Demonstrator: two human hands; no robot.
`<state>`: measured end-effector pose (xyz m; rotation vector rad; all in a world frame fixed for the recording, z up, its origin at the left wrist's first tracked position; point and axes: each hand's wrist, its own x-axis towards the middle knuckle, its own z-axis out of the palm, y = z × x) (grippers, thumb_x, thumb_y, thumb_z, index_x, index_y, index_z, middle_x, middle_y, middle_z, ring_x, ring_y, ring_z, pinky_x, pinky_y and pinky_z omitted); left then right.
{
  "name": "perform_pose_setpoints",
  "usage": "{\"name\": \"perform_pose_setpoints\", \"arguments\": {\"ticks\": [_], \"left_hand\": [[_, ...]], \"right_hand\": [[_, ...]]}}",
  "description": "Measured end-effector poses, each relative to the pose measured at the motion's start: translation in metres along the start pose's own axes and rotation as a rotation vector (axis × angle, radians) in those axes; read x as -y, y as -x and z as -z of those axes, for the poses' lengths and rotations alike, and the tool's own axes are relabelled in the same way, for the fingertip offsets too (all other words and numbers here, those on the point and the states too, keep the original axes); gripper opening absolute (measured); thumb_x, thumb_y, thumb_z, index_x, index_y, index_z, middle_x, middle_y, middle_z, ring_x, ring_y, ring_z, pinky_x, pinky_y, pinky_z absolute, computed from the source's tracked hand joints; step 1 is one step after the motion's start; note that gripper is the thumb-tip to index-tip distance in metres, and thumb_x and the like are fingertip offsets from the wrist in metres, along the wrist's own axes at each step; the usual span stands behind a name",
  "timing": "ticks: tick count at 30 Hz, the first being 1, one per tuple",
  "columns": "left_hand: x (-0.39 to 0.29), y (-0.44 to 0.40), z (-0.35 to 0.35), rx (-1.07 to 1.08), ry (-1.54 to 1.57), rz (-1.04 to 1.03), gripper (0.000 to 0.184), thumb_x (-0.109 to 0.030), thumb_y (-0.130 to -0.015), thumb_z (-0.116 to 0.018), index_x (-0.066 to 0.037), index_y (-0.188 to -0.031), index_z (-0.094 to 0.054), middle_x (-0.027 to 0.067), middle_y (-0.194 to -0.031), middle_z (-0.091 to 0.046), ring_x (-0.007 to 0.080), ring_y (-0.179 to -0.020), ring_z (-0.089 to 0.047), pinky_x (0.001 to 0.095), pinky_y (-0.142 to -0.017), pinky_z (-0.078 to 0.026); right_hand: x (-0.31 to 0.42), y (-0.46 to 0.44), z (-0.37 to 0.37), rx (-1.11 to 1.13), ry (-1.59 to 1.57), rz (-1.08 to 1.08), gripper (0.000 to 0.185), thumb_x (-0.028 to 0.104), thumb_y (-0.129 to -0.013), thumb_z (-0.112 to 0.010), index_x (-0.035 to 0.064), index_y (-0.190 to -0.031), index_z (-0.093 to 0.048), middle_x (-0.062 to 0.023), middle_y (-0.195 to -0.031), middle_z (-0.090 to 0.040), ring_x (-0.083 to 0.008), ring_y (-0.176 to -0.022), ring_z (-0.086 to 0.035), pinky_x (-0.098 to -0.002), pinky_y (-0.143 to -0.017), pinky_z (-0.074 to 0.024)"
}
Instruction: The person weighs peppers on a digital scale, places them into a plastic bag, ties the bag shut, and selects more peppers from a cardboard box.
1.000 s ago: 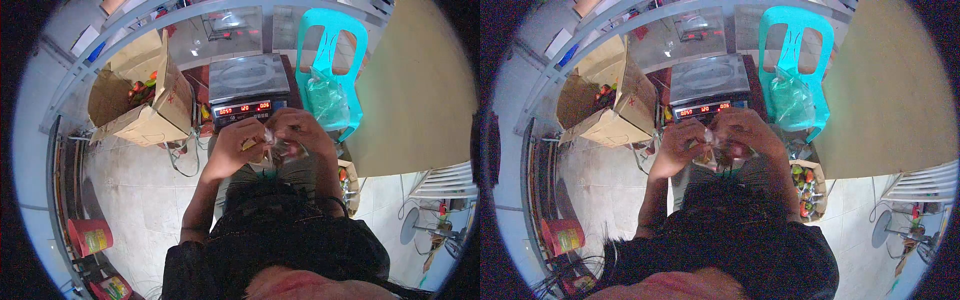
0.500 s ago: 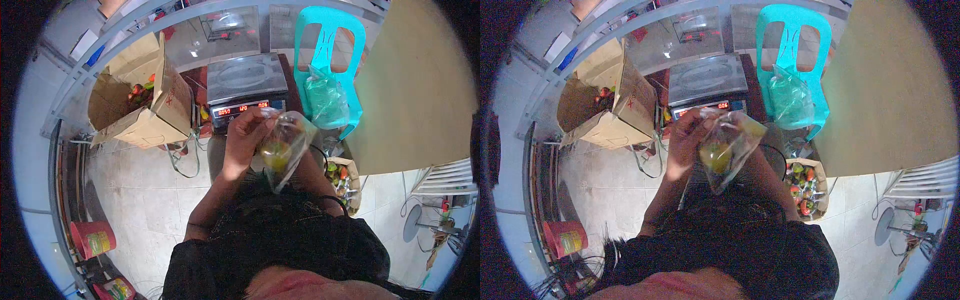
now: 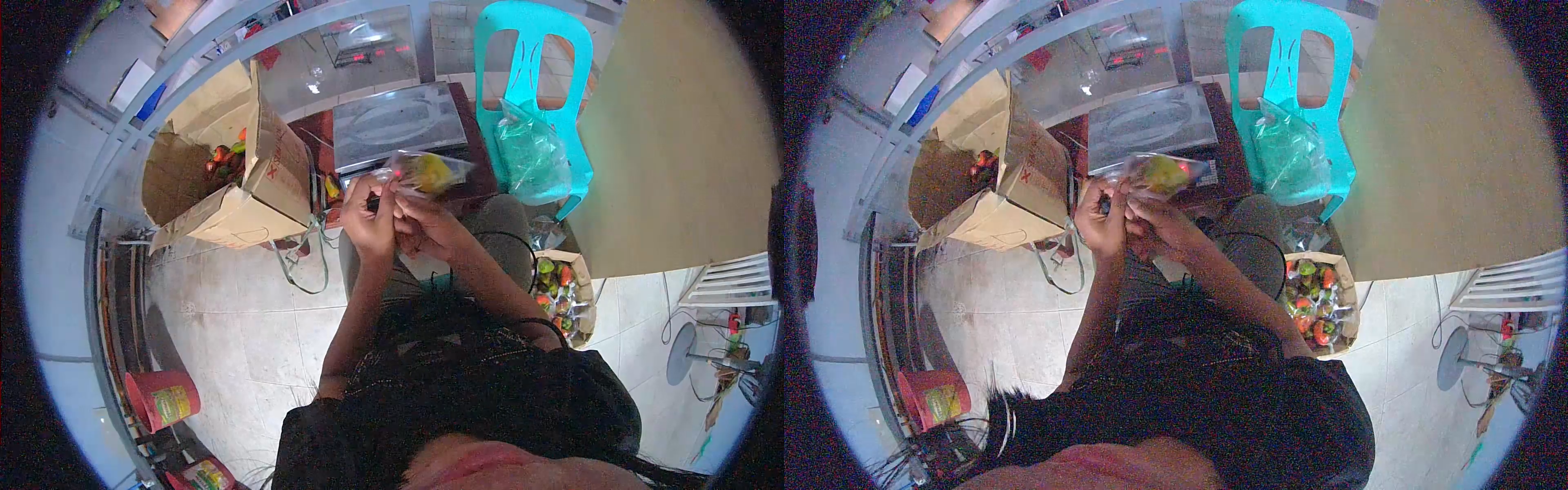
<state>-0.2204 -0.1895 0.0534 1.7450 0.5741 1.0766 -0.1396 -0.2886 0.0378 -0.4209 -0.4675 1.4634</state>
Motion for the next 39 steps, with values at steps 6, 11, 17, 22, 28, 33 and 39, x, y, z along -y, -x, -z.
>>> {"name": "perform_pose_setpoints", "arguments": {"ticks": [6,11,17,22,28,33,39], "left_hand": [[0.009,0.004,0.011,0.085,-0.241,-0.099,0.009,-0.003,-0.079,-0.066,0.0,-0.082,-0.058,0.0083,-0.077,-0.056,0.018,-0.065,-0.055,0.0309,-0.06,-0.043],[0.004,0.007,0.02,0.242,-0.168,-0.036,0.009,-0.004,-0.079,-0.066,-0.001,-0.082,-0.058,0.0077,-0.078,-0.057,0.0188,-0.067,-0.057,0.0313,-0.061,-0.044],[-0.023,-0.002,0.03,0.336,-0.221,-0.178,0.012,-0.007,-0.078,-0.069,-0.001,-0.081,-0.059,0.007,-0.075,-0.058,0.018,-0.068,-0.057,0.0305,-0.062,-0.044],[-0.027,-0.002,0.037,0.336,-0.296,-0.308,0.013,-0.007,-0.075,-0.071,0.0,-0.08,-0.06,0.0079,-0.074,-0.059,0.0199,-0.07,-0.058,0.0309,-0.066,-0.045],[-0.054,0.006,0.038,0.399,-0.111,-0.095,0.014,0.001,-0.071,-0.072,0.0,-0.082,-0.063,0.0091,-0.081,-0.063,0.0197,-0.078,-0.061,0.03,-0.071,-0.047],[-0.074,0.006,0.034,0.515,0.187,-0.01,0.013,0.001,-0.079,-0.067,0.0,-0.091,-0.065,0.0066,-0.088,-0.065,0.0141,-0.083,-0.061,0.0267,-0.075,-0.047],[-0.055,0.017,0.002,0.354,0.69,0.375,0.011,-0.004,-0.089,-0.06,-0.003,-0.099,-0.064,0.0043,-0.097,-0.066,0.0112,-0.089,-0.06,0.026,-0.083,-0.045]], "right_hand": [[0.011,0.002,0.001,-0.4,1.437,0.473,0.029,0.028,-0.093,-0.051,0.0048,-0.108,-0.059,-0.0114,-0.084,-0.06,-0.0309,-0.079,-0.062,-0.0371,-0.07,-0.0496],[0.021,0.008,-0.009,-0.472,1.775,0.602,0.024,0.016,-0.087,-0.056,0.0029,-0.107,-0.059,-0.0129,-0.091,-0.057,-0.0317,-0.086,-0.06,-0.0398,-0.074,-0.0481],[0.043,0.015,-0.019,-0.36,1.885,0.685,0.024,0.015,-0.082,-0.057,0.0036,-0.103,-0.06,-0.0122,-0.098,-0.055,-0.0323,-0.099,-0.055,-0.0403,-0.081,-0.0461],[0.048,0.02,-0.028,-0.32,1.802,0.711,0.02,0.015,-0.084,-0.057,0.0014,-0.098,-0.061,-0.0125,-0.095,-0.057,-0.0334,-0.095,-0.056,-0.0397,-0.08,-0.0467],[0.056,0.026,-0.028,-0.28,1.475,0.506,0.019,0.018,-0.091,-0.057,-0.0005,-0.09,-0.059,-0.0099,-0.083,-0.059,-0.0221,-0.08,-0.059,-0.0318,-0.071,-0.0461],[0.067,0.033,-0.005,-0.071,1.255,0.369,0.018,0.019,-0.092,-0.058,0.0014,-0.088,-0.057,-0.0041,-0.083,-0.058,-0.0105,-0.08,-0.055,-0.0274,-0.067,-0.045],[0.019,0.029,-0.011,-0.085,0.189,0.342,0.023,0.022,-0.09,-0.059,0.009,-0.109,-0.056,-0.0018,-0.1,-0.062,-0.0159,-0.09,-0.06,-0.0302,-0.077,-0.0505]]}}
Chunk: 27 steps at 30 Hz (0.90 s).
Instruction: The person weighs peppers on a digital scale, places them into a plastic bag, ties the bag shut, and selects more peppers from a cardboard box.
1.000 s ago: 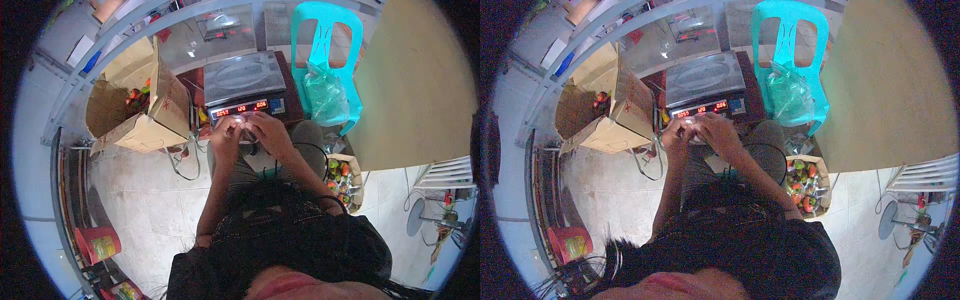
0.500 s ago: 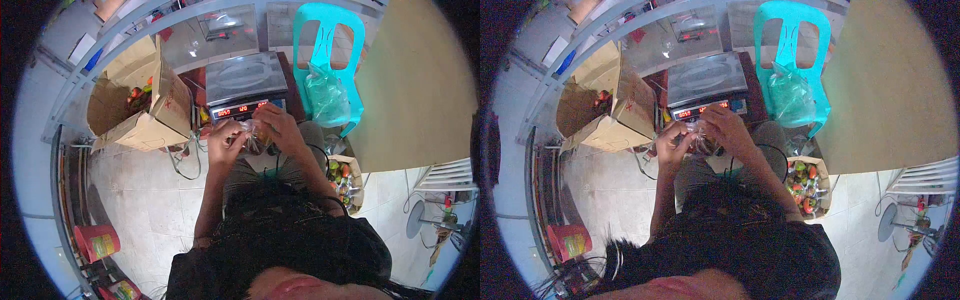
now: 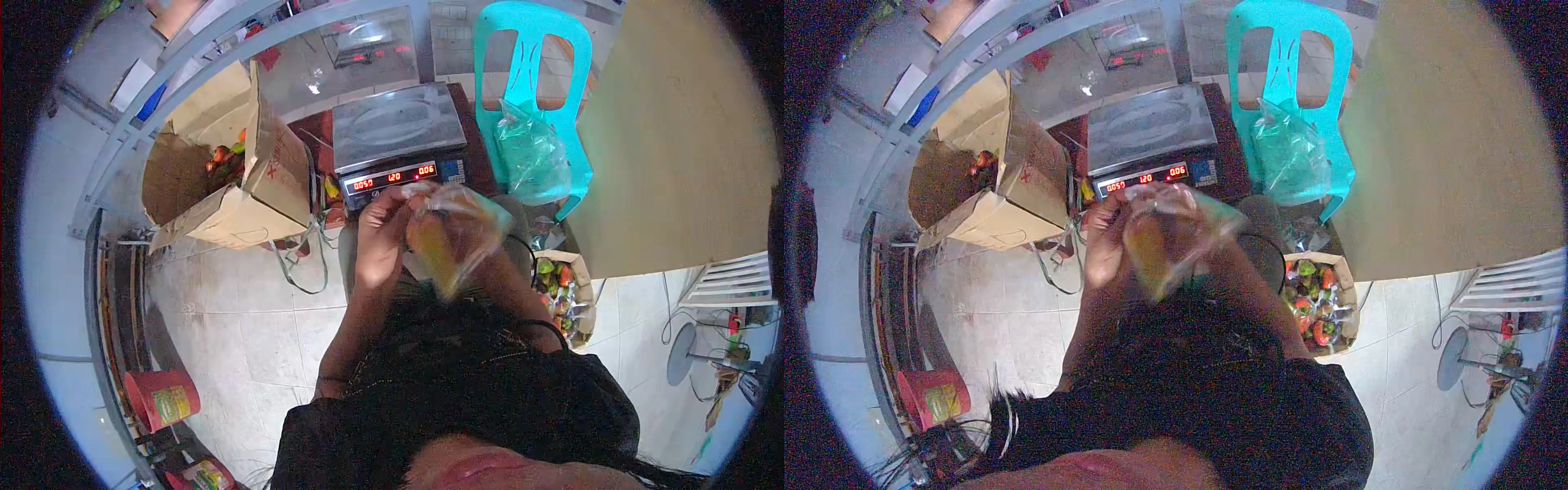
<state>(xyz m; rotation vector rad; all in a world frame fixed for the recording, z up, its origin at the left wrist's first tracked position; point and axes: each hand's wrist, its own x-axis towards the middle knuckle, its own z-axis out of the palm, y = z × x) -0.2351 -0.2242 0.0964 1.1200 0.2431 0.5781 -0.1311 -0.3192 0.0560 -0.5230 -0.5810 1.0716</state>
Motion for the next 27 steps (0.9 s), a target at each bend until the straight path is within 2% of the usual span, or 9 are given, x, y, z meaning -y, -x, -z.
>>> {"name": "perform_pose_setpoints", "arguments": {"ticks": [1,3,4,6,8,11,20,24,27], "left_hand": [[0.006,-0.002,0.001,-0.055,0.102,-0.014,0.011,-0.005,-0.09,-0.059,-0.004,-0.099,-0.064,0.0044,-0.098,-0.066,0.0111,-0.089,-0.06,0.026,-0.084,-0.045],[0.014,-0.005,0.007,-0.175,0.037,-0.051,0.005,-0.005,-0.09,-0.06,-0.004,-0.093,-0.064,0.0021,-0.086,-0.065,0.0072,-0.074,-0.058,0.0214,-0.068,-0.045],[0.013,-0.005,0.012,-0.182,-0.028,-0.102,0.003,-0.004,-0.09,-0.061,-0.004,-0.091,-0.063,0.0012,-0.082,-0.065,0.0061,-0.069,-0.056,0.0199,-0.063,-0.043],[0.017,-0.006,0.016,-0.246,-0.169,-0.196,0.006,-0.005,-0.089,-0.062,-0.005,-0.083,-0.06,-0.0014,-0.069,-0.06,0.0028,-0.054,-0.05,0.0165,-0.049,-0.036],[0.016,-0.003,0.019,-0.286,-0.221,-0.203,0.008,-0.008,-0.089,-0.062,-0.005,-0.083,-0.059,-0.0005,-0.073,-0.061,0.0045,-0.06,-0.051,0.0192,-0.054,-0.039],[0.016,0.0,0.024,-0.331,-0.275,-0.172,0.009,-0.009,-0.089,-0.063,-0.005,-0.082,-0.058,-0.0003,-0.071,-0.06,0.0045,-0.06,-0.051,0.0193,-0.053,-0.039],[0.031,-0.007,0.044,-0.375,-0.376,-0.277,0.011,-0.007,-0.087,-0.066,-0.002,-0.082,-0.058,0.0007,-0.074,-0.052,0.0062,-0.059,-0.05,0.021,-0.055,-0.039],[0.034,-0.008,0.057,-0.336,-0.611,-0.393,0.006,-0.003,-0.087,-0.063,-0.005,-0.082,-0.06,-0.0035,-0.071,-0.055,0.0049,-0.064,-0.05,0.0194,-0.06,-0.038],[0.035,-0.01,0.061,-0.279,-0.629,-0.314,0.006,-0.003,-0.085,-0.064,-0.004,-0.081,-0.06,-0.0018,-0.076,-0.055,0.0069,-0.071,-0.05,0.0213,-0.067,-0.039]], "right_hand": [[-0.013,-0.003,-0.002,-0.015,-0.156,-0.005,0.024,0.022,-0.09,-0.059,0.0092,-0.11,-0.056,-0.0014,-0.1,-0.062,-0.0151,-0.09,-0.06,-0.0298,-0.075,-0.0512],[-0.055,-0.016,0.031,0.104,-0.442,-0.161,0.025,0.022,-0.089,-0.06,0.0087,-0.11,-0.055,-0.0012,-0.101,-0.062,-0.013,-0.089,-0.06,-0.0293,-0.071,-0.0529],[-0.058,-0.02,0.035,0.149,-0.47,-0.23,0.024,0.025,-0.089,-0.061,0.0078,-0.105,-0.056,-0.0022,-0.093,-0.065,-0.013,-0.08,-0.063,-0.0284,-0.063,-0.0535],[-0.071,-0.024,0.031,0.003,-0.432,-0.29,0.023,0.026,-0.089,-0.061,0.008,-0.102,-0.057,-0.0015,-0.084,-0.065,-0.0139,-0.072,-0.063,-0.0288,-0.06,-0.0531],[-0.068,-0.023,0.025,-0.104,-0.338,-0.36,0.02,0.028,-0.09,-0.061,0.0096,-0.096,-0.059,-0.0006,-0.071,-0.063,-0.0155,-0.061,-0.063,-0.029,-0.059,-0.053],[-0.067,-0.021,0.023,-0.087,-0.289,-0.402,0.015,0.027,-0.093,-0.058,0.0123,-0.094,-0.057,0.0027,-0.077,-0.059,-0.0088,-0.066,-0.058,-0.0246,-0.056,-0.0472],[-0.039,-0.017,-0.011,-0.235,-0.05,-0.426,0.024,0.033,-0.094,-0.056,0.0098,-0.089,-0.058,0.0018,-0.068,-0.054,-0.0104,-0.051,-0.052,-0.0241,-0.046,-0.04],[-0.026,-0.017,-0.021,-0.211,0.312,-0.286,0.029,0.034,-0.094,-0.055,0.007,-0.084,-0.059,0.0016,-0.062,-0.052,-0.0092,-0.046,-0.051,-0.0238,-0.042,-0.0384],[-0.019,-0.019,-0.019,-0.216,0.603,-0.207,0.03,0.033,-0.093,-0.055,0.0052,-0.082,-0.06,-0.0002,-0.061,-0.053,-0.0096,-0.049,-0.052,-0.0254,-0.045,-0.0403]]}}
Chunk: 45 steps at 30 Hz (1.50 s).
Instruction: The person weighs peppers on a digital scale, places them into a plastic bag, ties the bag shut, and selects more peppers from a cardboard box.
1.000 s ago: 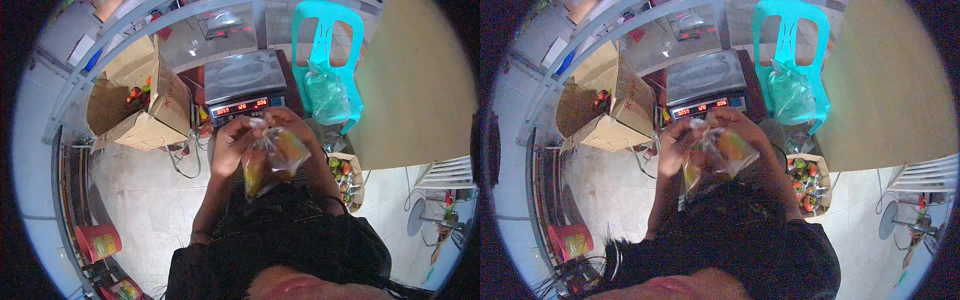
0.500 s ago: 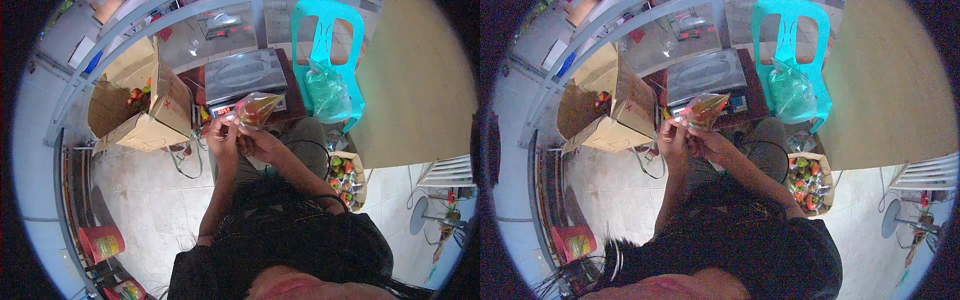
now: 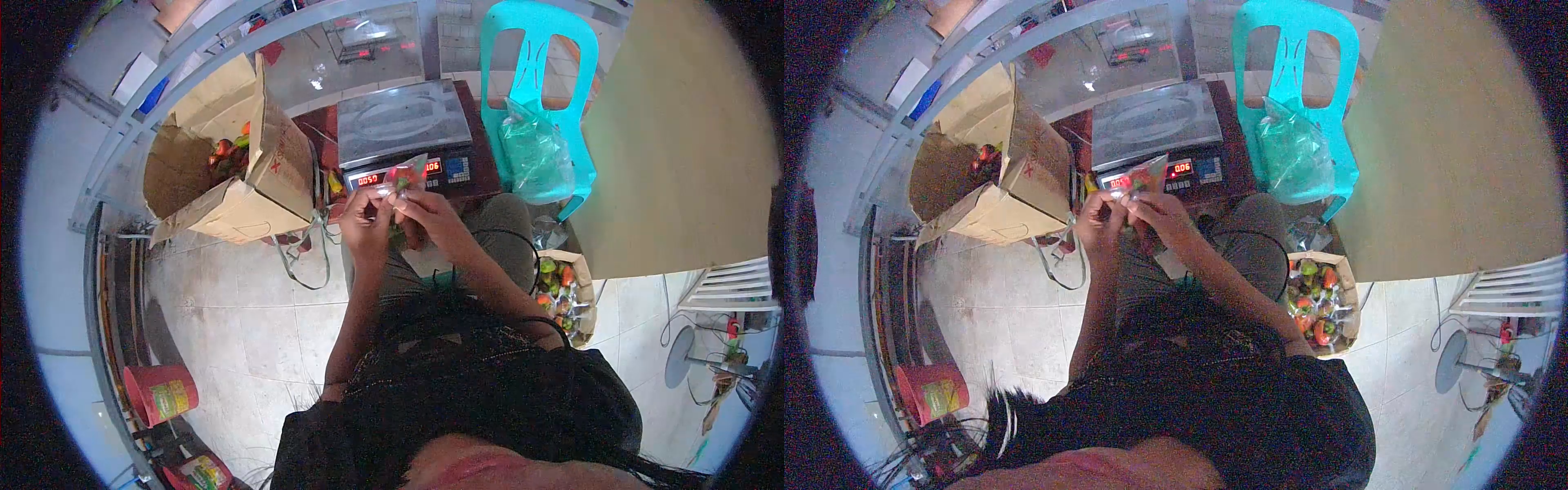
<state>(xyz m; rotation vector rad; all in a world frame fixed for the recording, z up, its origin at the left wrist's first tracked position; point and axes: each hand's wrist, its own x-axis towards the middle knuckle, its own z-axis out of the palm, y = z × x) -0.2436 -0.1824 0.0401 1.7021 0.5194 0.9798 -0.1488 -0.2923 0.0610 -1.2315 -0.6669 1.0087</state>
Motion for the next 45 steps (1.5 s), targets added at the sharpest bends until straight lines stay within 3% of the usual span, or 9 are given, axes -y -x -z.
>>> {"name": "perform_pose_setpoints", "arguments": {"ticks": [8,11,15,17,20,32,35,38,45], "left_hand": [[-0.016,-0.001,-0.009,0.059,-0.097,-0.134,0.007,-0.004,-0.081,-0.068,-0.001,-0.084,-0.063,0.0023,-0.074,-0.054,0.0093,-0.068,-0.049,0.0225,-0.062,-0.039],[-0.026,-0.001,-0.012,0.076,-0.141,-0.182,0.007,0.0,-0.08,-0.067,-0.001,-0.085,-0.063,0.0035,-0.074,-0.055,0.011,-0.066,-0.051,0.024,-0.062,-0.04],[-0.03,0.002,-0.015,0.055,-0.206,-0.188,0.01,0.003,-0.078,-0.068,-0.002,-0.086,-0.063,0.0045,-0.074,-0.056,0.0125,-0.062,-0.052,0.026,-0.059,-0.041],[-0.03,0.003,-0.016,0.025,-0.247,-0.201,0.011,0.001,-0.077,-0.069,-0.002,-0.084,-0.062,0.0047,-0.073,-0.056,0.0125,-0.061,-0.052,0.0261,-0.058,-0.041],[-0.029,0.004,-0.016,0.003,-0.285,-0.195,0.011,0.0,-0.077,-0.07,-0.002,-0.082,-0.06,0.0048,-0.072,-0.055,0.0125,-0.06,-0.051,0.026,-0.056,-0.04],[-0.026,0.006,-0.014,-0.072,-0.3,-0.24,0.014,-0.001,-0.077,-0.07,-0.001,-0.08,-0.056,0.0043,-0.07,-0.05,0.0126,-0.06,-0.05,0.0262,-0.055,-0.039],[-0.027,0.007,-0.012,-0.079,-0.281,-0.218,0.014,-0.001,-0.077,-0.07,-0.001,-0.08,-0.056,0.0044,-0.07,-0.05,0.0126,-0.061,-0.05,0.0264,-0.056,-0.039],[-0.03,0.009,-0.013,-0.085,-0.26,-0.194,0.015,-0.001,-0.077,-0.071,-0.001,-0.079,-0.056,0.0043,-0.07,-0.05,0.0127,-0.062,-0.049,0.0265,-0.056,-0.039],[-0.03,0.015,-0.023,-0.133,-0.24,-0.18,0.013,-0.002,-0.078,-0.071,0.0,-0.08,-0.058,0.0032,-0.07,-0.05,0.0112,-0.062,-0.048,0.0261,-0.056,-0.039]], "right_hand": [[-0.002,-0.001,0.019,-0.179,0.279,0.214,0.023,0.026,-0.091,-0.057,0.0033,-0.089,-0.064,-0.0069,-0.067,-0.06,-0.0152,-0.062,-0.058,-0.0304,-0.057,-0.0448],[-0.013,-0.008,0.02,-0.267,0.325,0.389,0.023,0.021,-0.095,-0.053,0.0045,-0.08,-0.058,0.0033,-0.059,-0.05,-0.0031,-0.051,-0.048,-0.0209,-0.045,-0.0363],[-0.007,-0.005,0.019,-0.259,0.401,0.372,0.018,0.018,-0.094,-0.055,0.0032,-0.083,-0.059,0.0029,-0.063,-0.051,-0.0045,-0.055,-0.049,-0.022,-0.049,-0.0371],[0.002,0.0,0.016,-0.281,0.496,0.434,0.016,0.016,-0.092,-0.057,0.002,-0.086,-0.059,0.0,-0.069,-0.053,-0.0067,-0.06,-0.052,-0.0237,-0.052,-0.039],[0.005,0.0,0.013,-0.303,0.547,0.515,0.019,0.017,-0.086,-0.06,0.0038,-0.099,-0.062,-0.0138,-0.094,-0.062,-0.0321,-0.083,-0.063,-0.0382,-0.071,-0.0496],[0.013,0.004,-0.004,-0.387,0.625,0.55,0.021,0.015,-0.081,-0.065,0.007,-0.099,-0.059,-0.0113,-0.095,-0.058,-0.031,-0.083,-0.063,-0.0394,-0.07,-0.0511],[0.013,0.003,-0.005,-0.366,0.601,0.531,0.016,0.004,-0.079,-0.068,0.0025,-0.089,-0.055,-0.0076,-0.094,-0.056,-0.0168,-0.077,-0.06,-0.0275,-0.068,-0.0477],[0.001,-0.001,0.0,-0.361,0.544,0.537,0.023,0.015,-0.08,-0.067,0.0068,-0.1,-0.059,-0.0106,-0.095,-0.06,-0.0281,-0.084,-0.064,-0.0372,-0.073,-0.0509],[0.005,0.002,-0.001,-0.403,0.454,0.516,0.017,0.008,-0.081,-0.065,0.0042,-0.096,-0.059,-0.0081,-0.09,-0.062,-0.0199,-0.08,-0.062,-0.0312,-0.072,-0.0494]]}}
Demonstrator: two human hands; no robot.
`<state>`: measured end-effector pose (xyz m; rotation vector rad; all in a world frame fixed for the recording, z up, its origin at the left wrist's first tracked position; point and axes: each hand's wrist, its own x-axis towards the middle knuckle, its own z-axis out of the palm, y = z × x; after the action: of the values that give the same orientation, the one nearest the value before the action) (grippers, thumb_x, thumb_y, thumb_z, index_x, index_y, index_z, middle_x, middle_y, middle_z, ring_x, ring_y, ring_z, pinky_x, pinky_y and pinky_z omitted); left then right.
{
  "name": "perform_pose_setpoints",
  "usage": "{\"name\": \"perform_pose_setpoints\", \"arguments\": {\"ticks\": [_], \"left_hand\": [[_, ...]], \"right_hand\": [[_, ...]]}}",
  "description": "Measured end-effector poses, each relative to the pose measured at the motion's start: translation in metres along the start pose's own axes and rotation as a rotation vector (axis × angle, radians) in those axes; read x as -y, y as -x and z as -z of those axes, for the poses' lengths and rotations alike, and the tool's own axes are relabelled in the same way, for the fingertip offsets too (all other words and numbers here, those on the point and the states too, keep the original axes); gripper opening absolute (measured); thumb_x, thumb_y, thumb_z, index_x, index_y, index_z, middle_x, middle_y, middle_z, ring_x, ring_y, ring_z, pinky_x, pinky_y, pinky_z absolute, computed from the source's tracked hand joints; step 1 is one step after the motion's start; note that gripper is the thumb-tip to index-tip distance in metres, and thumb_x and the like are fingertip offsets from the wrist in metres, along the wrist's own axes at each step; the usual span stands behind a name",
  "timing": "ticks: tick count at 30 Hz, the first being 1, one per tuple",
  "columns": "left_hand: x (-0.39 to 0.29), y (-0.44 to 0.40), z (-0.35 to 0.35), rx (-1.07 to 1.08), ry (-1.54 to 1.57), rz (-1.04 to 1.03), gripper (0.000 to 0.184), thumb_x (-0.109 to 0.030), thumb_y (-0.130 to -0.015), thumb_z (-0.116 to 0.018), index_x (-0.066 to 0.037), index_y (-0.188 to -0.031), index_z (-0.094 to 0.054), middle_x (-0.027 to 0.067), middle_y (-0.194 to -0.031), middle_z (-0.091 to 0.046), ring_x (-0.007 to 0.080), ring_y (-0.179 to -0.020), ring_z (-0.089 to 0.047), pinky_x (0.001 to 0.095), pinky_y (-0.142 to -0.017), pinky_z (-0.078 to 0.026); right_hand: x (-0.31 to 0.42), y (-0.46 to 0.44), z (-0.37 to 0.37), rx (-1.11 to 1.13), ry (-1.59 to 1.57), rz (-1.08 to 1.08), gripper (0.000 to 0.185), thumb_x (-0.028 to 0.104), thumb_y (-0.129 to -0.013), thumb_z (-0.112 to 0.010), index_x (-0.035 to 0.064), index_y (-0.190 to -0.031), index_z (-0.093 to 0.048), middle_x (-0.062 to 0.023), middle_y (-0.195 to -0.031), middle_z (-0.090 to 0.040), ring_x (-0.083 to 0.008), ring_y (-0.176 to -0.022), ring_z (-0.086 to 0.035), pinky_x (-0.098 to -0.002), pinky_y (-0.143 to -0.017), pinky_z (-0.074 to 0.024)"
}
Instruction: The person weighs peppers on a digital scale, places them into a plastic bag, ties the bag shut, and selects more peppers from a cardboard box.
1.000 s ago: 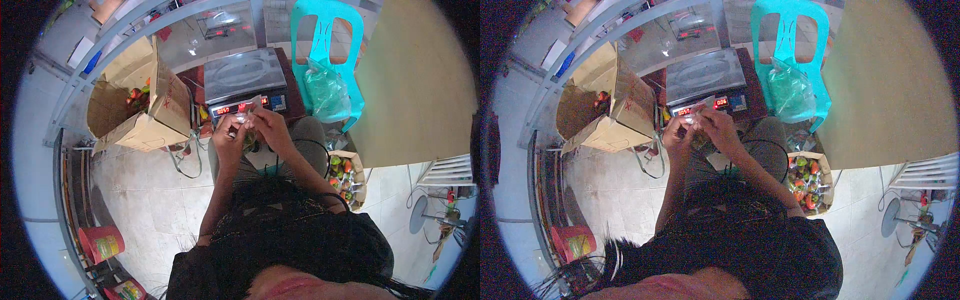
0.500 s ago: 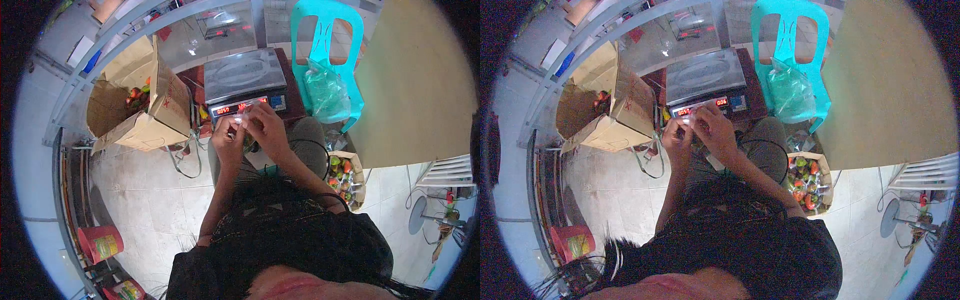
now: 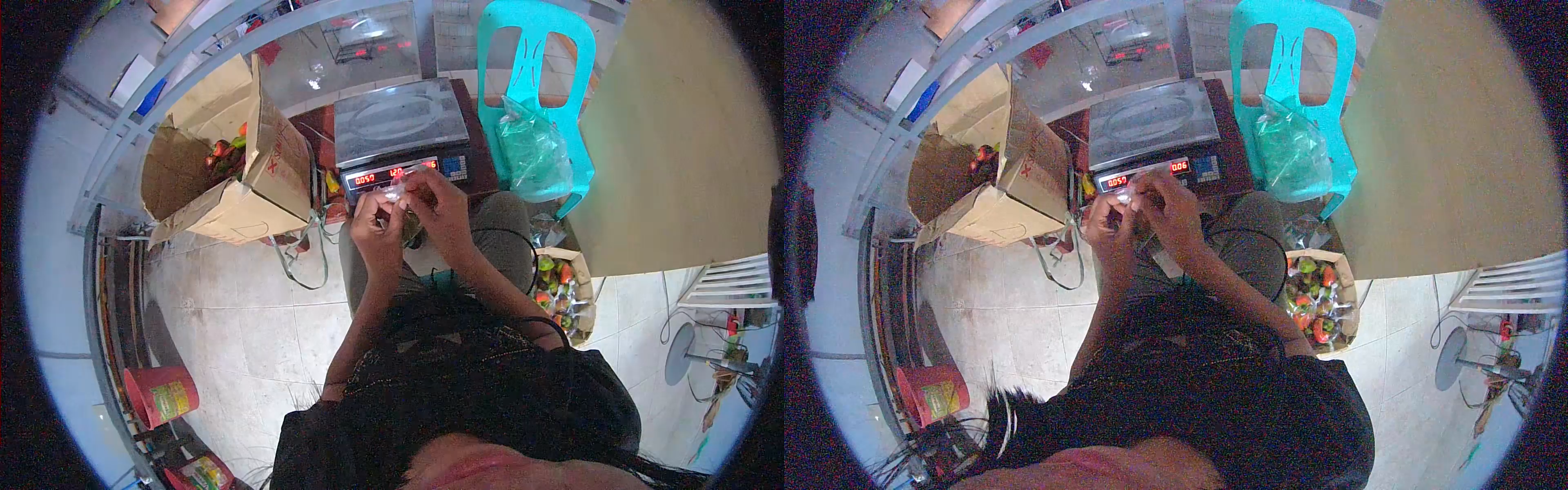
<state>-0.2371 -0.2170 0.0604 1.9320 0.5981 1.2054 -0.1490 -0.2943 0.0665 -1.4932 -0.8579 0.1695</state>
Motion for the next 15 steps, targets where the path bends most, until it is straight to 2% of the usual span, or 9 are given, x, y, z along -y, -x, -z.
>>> {"name": "perform_pose_setpoints", "arguments": {"ticks": [2,6,9,12,15], "left_hand": [[0.006,0.004,-0.003,0.009,0.064,0.051,0.012,-0.003,-0.08,-0.069,0.0,-0.08,-0.058,0.0036,-0.072,-0.051,0.0111,-0.063,-0.048,0.0253,-0.056,-0.039],[-0.001,0.009,-0.004,0.098,0.144,0.136,0.011,-0.007,-0.083,-0.066,0.001,-0.085,-0.059,0.0072,-0.087,-0.057,0.0123,-0.072,-0.054,0.0241,-0.064,-0.043],[0.0,0.014,-0.01,0.206,0.368,0.181,0.02,-0.009,-0.085,-0.063,0.002,-0.102,-0.061,0.0114,-0.103,-0.059,0.0162,-0.086,-0.059,0.0265,-0.077,-0.046],[-0.004,0.018,-0.012,0.328,0.286,0.111,0.037,-0.01,-0.086,-0.062,0.001,-0.121,-0.054,0.0145,-0.113,-0.058,0.0227,-0.1,-0.059,0.0321,-0.089,-0.045],[-0.013,0.02,-0.012,0.443,0.233,0.094,0.049,-0.013,-0.087,-0.061,0.001,-0.132,-0.045,0.0175,-0.12,-0.055,0.0269,-0.109,-0.055,0.0356,-0.096,-0.041]], "right_hand": [[-0.001,0.0,0.0,-0.037,0.019,0.024,0.013,0.002,-0.082,-0.064,0.0033,-0.093,-0.057,-0.0042,-0.086,-0.061,-0.0094,-0.073,-0.057,-0.0247,-0.068,-0.0469],[0.001,-0.003,0.004,-0.105,-0.049,0.023,0.011,0.002,-0.083,-0.064,0.0034,-0.091,-0.057,-0.0028,-0.085,-0.06,-0.0084,-0.074,-0.056,-0.0246,-0.069,-0.0461],[0.0,-0.006,0.01,-0.18,-0.028,-0.045,0.01,0.002,-0.082,-0.064,0.0038,-0.088,-0.056,-0.0012,-0.083,-0.058,-0.0073,-0.074,-0.053,-0.0242,-0.069,-0.0454],[-0.005,-0.012,0.018,-0.241,-0.008,-0.038,0.01,0.002,-0.082,-0.064,0.0037,-0.087,-0.055,0.0003,-0.082,-0.056,-0.0066,-0.073,-0.051,-0.0233,-0.068,-0.0447],[-0.014,-0.015,0.026,-0.267,-0.067,-0.042,0.009,0.002,-0.083,-0.064,0.0034,-0.086,-0.056,0.0011,-0.083,-0.055,-0.0067,-0.073,-0.052,-0.0226,-0.069,-0.0445]]}}
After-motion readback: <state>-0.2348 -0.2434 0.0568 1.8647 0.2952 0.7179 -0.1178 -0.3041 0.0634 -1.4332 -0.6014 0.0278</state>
